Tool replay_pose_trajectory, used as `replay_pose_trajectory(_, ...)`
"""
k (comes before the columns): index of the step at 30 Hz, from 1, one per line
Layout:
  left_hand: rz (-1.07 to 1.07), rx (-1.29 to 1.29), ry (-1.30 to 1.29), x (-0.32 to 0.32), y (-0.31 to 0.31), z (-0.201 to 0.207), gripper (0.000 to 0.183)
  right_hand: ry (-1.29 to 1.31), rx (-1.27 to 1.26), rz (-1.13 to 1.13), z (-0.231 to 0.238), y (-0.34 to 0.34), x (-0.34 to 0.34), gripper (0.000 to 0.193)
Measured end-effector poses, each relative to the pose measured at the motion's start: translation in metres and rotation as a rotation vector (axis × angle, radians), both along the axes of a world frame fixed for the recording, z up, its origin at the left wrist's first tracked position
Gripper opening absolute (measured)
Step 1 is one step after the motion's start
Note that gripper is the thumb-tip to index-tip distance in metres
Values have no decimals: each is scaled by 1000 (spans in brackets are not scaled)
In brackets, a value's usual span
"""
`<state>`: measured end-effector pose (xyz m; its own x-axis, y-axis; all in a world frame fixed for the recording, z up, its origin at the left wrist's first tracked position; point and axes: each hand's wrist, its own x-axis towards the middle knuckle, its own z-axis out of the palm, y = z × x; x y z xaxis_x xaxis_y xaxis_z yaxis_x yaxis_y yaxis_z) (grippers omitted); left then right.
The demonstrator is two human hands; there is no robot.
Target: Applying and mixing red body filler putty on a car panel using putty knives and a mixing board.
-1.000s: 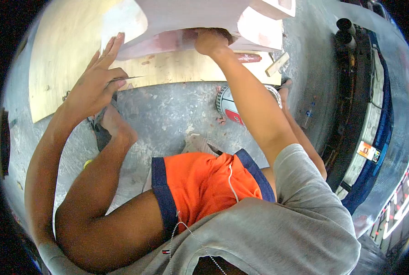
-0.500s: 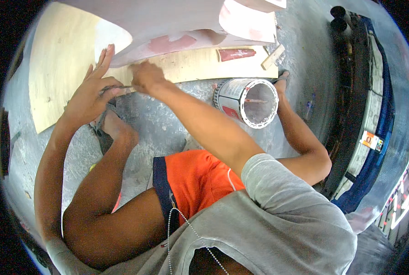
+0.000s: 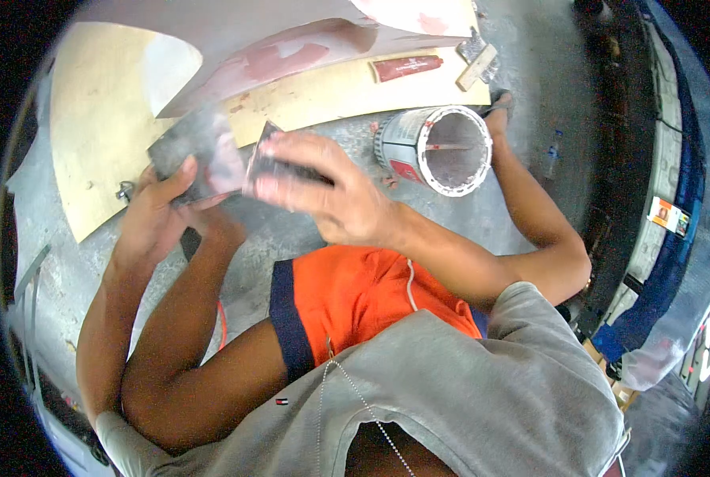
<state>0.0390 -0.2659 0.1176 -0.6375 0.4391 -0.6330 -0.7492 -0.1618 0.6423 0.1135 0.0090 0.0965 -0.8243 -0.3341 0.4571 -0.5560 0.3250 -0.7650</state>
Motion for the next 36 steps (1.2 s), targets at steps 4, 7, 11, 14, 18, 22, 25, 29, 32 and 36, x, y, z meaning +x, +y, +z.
replay_pose_trajectory(4, 44, 141, -7, 7, 22, 2, 42, 201, 19, 122, -11, -15, 3, 52)
replay_pose_trajectory(7, 75, 172, -22, 8, 26, 3, 38, 296, 59, 113, -36, -25, -5, 56)
replay_pose_trajectory(11, 70, 175, 32, 7, 17, 1, 35, 275, -45, -84, -63, -32, -20, 69)
replay_pose_trajectory(14, 74, 144, 22, 9, 3, -4, 37, 50, 275, -142, -69, -28, -25, 77)
replay_pose_trajectory(18, -53, -67, 252, -13, -32, 11, 41, -462, 224, -187, -88, -15, -26, 63)
replay_pose_trajectory(22, -213, -233, 829, -45, -40, 2, 34, -518, 351, -408, -85, 44, -77, 56)
replay_pose_trajectory(25, -393, -414, 860, -48, -53, -18, 29, -632, 625, -437, -88, 63, -136, 54)
replay_pose_trajectory(29, -551, -638, 998, -39, -36, -32, 24, -561, 1019, -363, -115, 64, -181, 48)
replay_pose_trajectory(32, -533, -617, 971, -38, -38, -44, 26, -548, 1064, -373, -116, 40, -189, 47)
replay_pose_trajectory(36, -605, -558, 919, -49, -33, -37, 25, -588, 1392, -349, -134, 16, -202, 48)
